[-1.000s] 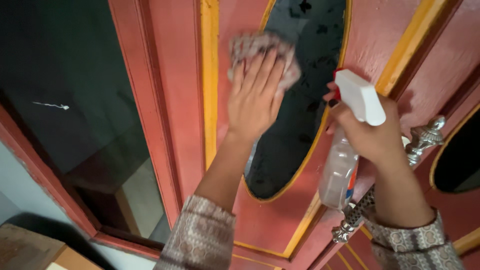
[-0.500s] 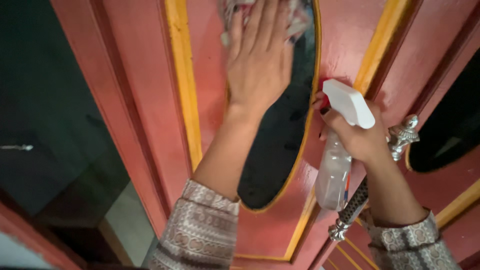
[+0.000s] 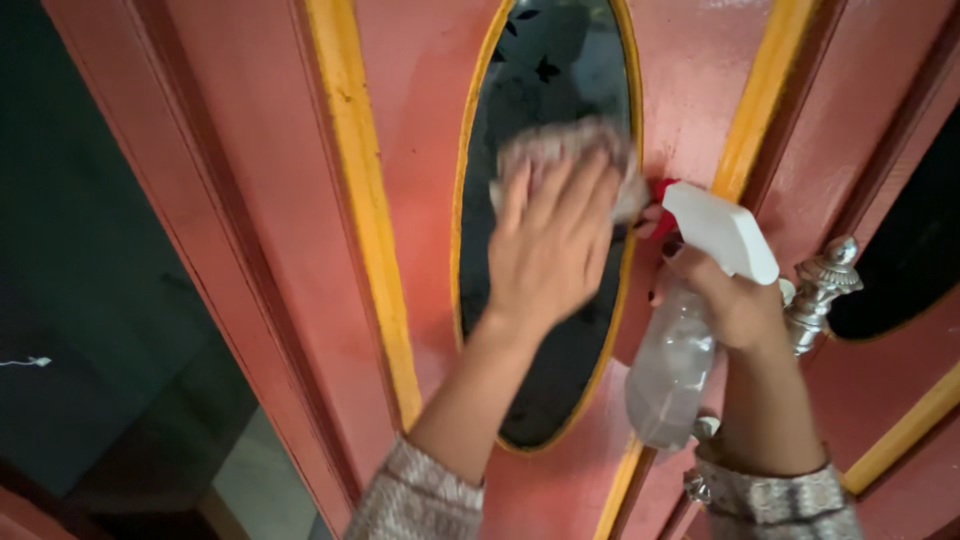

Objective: The person sprays a glass cleaner onto a window and door, then wipes the surfaces with a cloth. The person cleans the window frame, the glass pane, and the door panels, including the oval glass inserts and the door handles.

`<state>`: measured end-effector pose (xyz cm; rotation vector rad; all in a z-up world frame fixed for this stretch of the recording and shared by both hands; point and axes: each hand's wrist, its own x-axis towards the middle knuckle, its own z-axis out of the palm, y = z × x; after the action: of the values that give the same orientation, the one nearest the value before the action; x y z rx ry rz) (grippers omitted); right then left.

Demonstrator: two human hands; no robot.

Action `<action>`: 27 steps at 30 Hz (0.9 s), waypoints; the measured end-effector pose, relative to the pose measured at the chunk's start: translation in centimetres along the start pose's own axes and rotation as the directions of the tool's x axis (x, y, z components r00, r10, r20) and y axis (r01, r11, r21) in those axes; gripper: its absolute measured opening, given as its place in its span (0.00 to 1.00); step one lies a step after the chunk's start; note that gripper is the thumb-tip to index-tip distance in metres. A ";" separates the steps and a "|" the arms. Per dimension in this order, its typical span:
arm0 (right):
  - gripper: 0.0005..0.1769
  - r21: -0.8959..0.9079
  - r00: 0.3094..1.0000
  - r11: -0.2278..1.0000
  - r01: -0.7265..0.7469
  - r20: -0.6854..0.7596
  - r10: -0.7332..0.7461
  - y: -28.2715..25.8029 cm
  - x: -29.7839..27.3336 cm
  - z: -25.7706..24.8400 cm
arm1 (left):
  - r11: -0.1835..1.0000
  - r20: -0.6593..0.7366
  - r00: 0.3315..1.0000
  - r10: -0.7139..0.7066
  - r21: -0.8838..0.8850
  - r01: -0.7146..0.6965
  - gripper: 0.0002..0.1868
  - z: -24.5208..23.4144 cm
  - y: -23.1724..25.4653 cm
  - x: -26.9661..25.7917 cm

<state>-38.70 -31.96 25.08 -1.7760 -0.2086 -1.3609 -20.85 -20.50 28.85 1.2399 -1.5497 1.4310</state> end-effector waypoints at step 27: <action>0.33 0.207 0.998 0.978 -0.022 -0.055 0.034 3.3 -2.8 0.5 | 0.972 -0.176 0.974 -0.144 0.157 0.172 0.26 0.2 -0.4 7.9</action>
<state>-37.54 -32.63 20.92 -1.5601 -0.2813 -1.3192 -22.92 -22.17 36.28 1.2801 -1.2109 1.5444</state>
